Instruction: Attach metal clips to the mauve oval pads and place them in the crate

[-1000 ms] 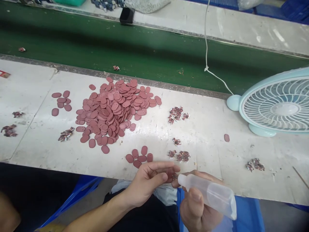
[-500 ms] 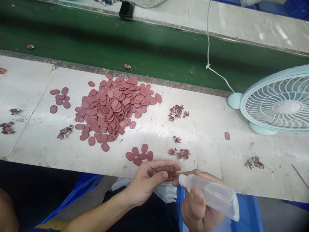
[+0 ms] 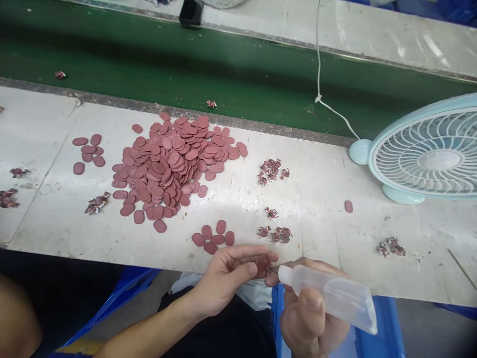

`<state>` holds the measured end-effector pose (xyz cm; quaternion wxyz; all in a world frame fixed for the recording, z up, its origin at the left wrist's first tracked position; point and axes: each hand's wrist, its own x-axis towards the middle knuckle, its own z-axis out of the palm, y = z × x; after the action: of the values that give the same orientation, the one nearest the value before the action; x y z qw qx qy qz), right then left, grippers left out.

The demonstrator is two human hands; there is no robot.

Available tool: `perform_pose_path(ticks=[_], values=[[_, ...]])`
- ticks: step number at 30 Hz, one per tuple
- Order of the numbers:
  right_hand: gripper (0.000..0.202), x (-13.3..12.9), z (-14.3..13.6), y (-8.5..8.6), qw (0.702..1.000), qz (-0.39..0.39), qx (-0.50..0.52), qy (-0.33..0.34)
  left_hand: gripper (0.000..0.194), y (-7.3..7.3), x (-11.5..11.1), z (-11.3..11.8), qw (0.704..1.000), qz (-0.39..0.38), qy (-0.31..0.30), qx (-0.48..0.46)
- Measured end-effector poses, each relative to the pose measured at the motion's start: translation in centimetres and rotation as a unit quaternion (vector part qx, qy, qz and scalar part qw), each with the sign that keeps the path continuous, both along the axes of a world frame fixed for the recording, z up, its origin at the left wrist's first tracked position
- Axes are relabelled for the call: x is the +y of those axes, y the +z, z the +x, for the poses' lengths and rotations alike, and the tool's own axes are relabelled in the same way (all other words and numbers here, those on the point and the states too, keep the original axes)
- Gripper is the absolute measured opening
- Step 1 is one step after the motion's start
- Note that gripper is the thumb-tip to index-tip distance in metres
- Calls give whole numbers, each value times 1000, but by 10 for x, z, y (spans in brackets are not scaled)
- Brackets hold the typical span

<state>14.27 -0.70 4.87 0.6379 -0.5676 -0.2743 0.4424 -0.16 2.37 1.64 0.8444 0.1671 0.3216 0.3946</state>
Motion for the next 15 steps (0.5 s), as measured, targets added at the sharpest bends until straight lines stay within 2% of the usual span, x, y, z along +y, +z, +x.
perform_pose_path(ticks=[3,9,15], values=[[23,8,-15,6,995,48,-74,-45,32,-1,-2,-1,1000,-16,-4,0],[21,9,-17,10,995,43,-77,-52,29,-3,-3,0,1000,-20,-3,-14],[24,2,-16,6,994,29,-90,-49,29,-2,-5,1,1000,-17,0,-20]])
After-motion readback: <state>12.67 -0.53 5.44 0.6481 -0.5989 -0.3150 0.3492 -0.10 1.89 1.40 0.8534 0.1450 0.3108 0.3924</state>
